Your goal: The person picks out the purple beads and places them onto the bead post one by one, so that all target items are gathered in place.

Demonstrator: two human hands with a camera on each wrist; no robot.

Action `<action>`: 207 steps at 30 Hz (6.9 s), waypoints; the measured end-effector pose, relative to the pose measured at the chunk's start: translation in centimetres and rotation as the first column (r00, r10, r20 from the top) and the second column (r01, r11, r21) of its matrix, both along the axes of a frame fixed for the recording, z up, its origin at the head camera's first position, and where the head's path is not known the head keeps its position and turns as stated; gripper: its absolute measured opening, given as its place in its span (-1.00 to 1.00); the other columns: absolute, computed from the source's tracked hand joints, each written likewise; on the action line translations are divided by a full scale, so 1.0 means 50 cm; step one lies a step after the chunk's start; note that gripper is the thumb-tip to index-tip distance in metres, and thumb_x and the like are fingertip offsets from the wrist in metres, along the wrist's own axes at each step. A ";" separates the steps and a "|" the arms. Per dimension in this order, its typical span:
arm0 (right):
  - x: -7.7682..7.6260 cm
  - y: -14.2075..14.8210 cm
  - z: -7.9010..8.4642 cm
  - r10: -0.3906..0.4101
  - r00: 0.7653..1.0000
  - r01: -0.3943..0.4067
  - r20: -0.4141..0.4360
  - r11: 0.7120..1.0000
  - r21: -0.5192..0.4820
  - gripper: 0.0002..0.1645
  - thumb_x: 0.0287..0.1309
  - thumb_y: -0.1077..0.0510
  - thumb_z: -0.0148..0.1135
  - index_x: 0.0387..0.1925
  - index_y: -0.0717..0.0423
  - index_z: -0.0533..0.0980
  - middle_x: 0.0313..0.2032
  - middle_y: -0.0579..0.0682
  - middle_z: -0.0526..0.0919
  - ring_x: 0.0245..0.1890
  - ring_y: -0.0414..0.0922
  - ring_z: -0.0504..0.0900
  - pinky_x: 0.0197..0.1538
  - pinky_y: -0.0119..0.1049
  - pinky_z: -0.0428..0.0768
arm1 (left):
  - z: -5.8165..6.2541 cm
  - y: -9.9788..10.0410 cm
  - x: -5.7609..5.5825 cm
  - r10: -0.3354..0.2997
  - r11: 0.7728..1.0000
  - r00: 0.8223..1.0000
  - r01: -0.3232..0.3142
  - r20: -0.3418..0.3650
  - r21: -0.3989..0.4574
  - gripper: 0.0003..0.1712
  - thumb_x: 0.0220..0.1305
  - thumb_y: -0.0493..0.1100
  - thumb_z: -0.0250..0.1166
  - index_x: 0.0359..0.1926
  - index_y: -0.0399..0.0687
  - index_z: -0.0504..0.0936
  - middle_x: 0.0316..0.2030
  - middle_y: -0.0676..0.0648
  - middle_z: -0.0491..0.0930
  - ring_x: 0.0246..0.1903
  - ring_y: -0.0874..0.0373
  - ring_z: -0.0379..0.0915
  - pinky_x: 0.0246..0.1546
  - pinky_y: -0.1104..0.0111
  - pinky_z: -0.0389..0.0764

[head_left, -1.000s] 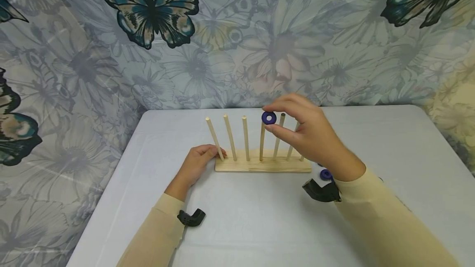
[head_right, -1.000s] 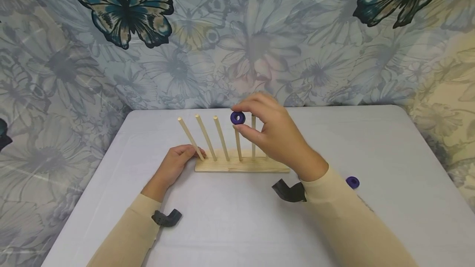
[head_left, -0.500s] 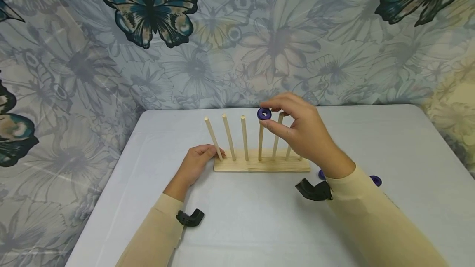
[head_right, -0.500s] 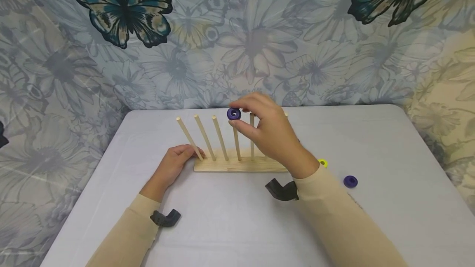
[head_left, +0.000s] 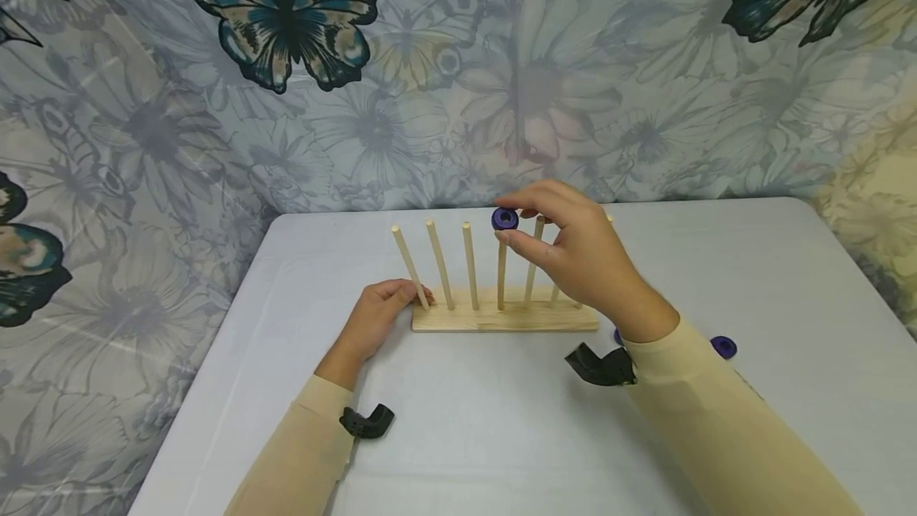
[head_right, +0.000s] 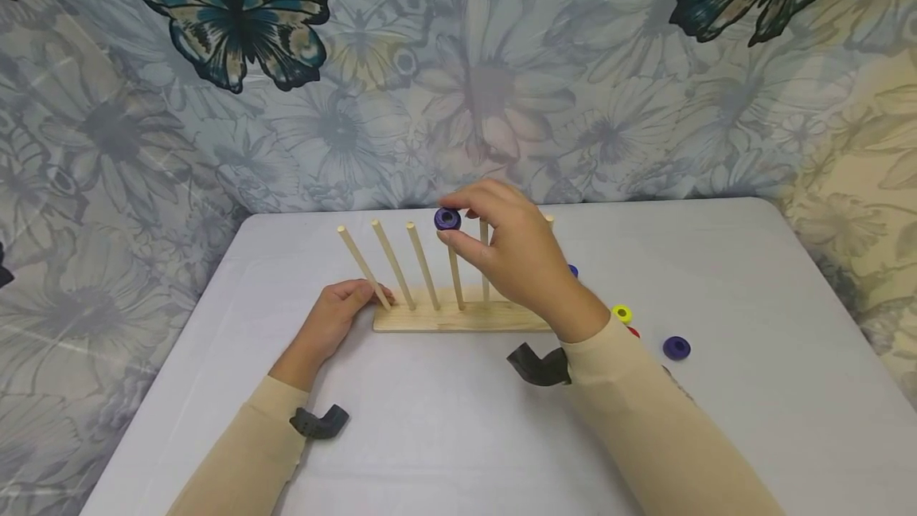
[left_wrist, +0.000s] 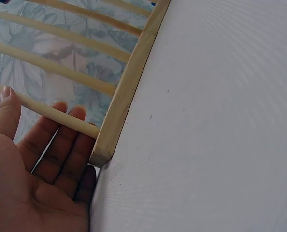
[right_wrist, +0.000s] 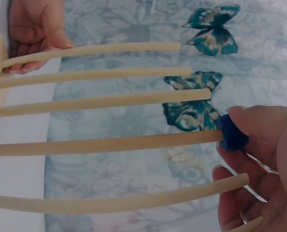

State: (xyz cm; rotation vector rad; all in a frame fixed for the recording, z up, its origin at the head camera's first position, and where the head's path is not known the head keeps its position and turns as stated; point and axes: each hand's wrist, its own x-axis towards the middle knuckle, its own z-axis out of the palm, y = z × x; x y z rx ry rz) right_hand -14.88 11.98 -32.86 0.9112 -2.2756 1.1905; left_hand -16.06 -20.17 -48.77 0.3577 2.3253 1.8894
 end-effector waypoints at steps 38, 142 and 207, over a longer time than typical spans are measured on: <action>-0.027 0.051 0.010 0.164 0.979 -0.149 0.118 0.981 -0.125 -0.64 0.50 0.30 0.33 0.26 0.23 0.64 0.13 0.01 0.72 0.07 -0.08 0.65 0.10 -0.23 0.61 | -0.001 0.022 -0.009 0.040 0.999 0.999 -0.040 0.013 0.003 -0.56 0.71 0.01 0.21 -0.04 -0.26 0.85 -0.01 -0.13 0.81 0.23 -0.02 0.59 0.44 0.01 0.38; 0.149 0.542 -0.294 -0.269 0.856 0.308 0.442 0.951 -0.017 -0.61 0.75 0.31 -0.12 0.35 0.31 0.52 0.09 -0.31 0.73 0.00 -0.40 0.68 -0.05 -0.64 0.57 | 0.002 0.043 -0.007 0.012 0.977 1.000 -0.013 0.005 0.211 -0.44 0.77 -0.02 0.11 -0.03 -0.55 0.68 -0.08 -0.26 0.73 0.07 -0.08 0.71 0.18 0.17 0.70; 0.148 0.498 -0.325 -0.473 0.811 0.407 0.344 0.879 0.248 -0.55 0.28 0.39 0.54 0.17 0.30 0.64 -0.10 -0.29 0.67 -0.21 -0.54 0.50 -0.25 -0.71 0.48 | 0.002 0.037 -0.008 -0.002 0.980 1.000 0.004 -0.008 0.201 -0.42 0.77 0.00 0.11 -0.06 -0.55 0.69 -0.12 -0.19 0.75 0.07 -0.12 0.70 0.17 0.19 0.70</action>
